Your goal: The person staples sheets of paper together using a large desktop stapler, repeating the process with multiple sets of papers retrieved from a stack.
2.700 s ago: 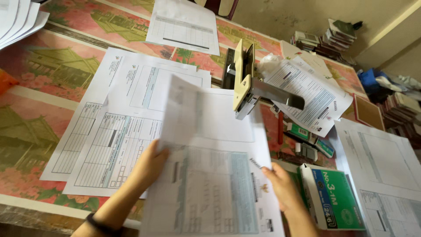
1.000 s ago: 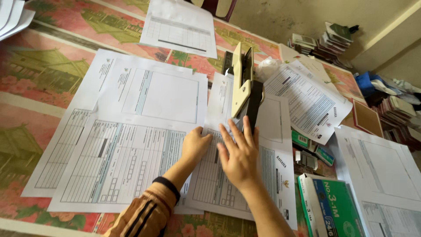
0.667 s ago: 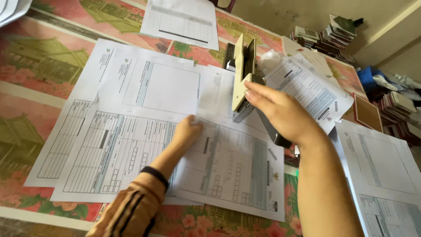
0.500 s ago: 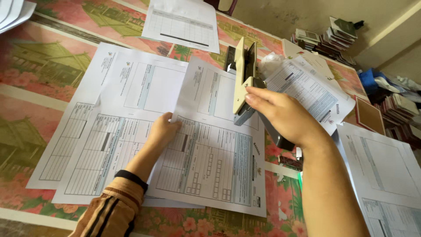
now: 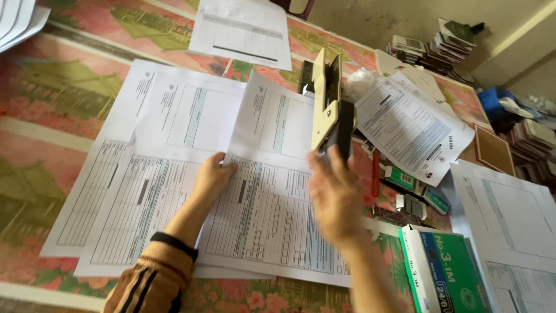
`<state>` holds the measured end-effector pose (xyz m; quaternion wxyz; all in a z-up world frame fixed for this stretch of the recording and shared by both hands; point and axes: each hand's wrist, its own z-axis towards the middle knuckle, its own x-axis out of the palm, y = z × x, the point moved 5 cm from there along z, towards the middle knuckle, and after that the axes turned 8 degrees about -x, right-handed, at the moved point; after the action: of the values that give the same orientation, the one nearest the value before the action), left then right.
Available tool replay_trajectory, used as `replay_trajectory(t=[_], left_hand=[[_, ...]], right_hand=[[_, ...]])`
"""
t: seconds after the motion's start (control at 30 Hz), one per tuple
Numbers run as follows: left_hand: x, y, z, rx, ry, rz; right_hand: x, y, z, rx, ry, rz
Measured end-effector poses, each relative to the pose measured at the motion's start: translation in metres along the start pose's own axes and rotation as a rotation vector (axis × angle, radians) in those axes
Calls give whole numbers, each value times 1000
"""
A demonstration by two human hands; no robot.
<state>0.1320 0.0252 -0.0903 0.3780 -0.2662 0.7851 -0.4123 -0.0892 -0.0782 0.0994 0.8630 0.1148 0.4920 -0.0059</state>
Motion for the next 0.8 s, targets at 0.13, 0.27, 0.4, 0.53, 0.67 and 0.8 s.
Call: replay_trajectory(t=[0.13, 0.27, 0.4, 0.53, 0.67, 0.8], left_hand=[[0, -9, -3, 8, -10, 38], [-1, -12, -17, -35, 5, 74], [-27, -17, -20, -30, 39, 76], [-104, -5, -26, -4, -46, 22], [-178, 25, -11, -13, -128, 77], [-220, 31, -7, -71, -190, 101]], right_hand=[[17, -2, -15, -182, -108, -115], [-79, 14, 42, 23, -8, 162], [-122, 24, 88, 525, 107, 647], [-131, -40, 35, 398, -321, 864], [-139, -135, -85, 759, -190, 355], [-131, -282, -285, 1013, 159, -557]])
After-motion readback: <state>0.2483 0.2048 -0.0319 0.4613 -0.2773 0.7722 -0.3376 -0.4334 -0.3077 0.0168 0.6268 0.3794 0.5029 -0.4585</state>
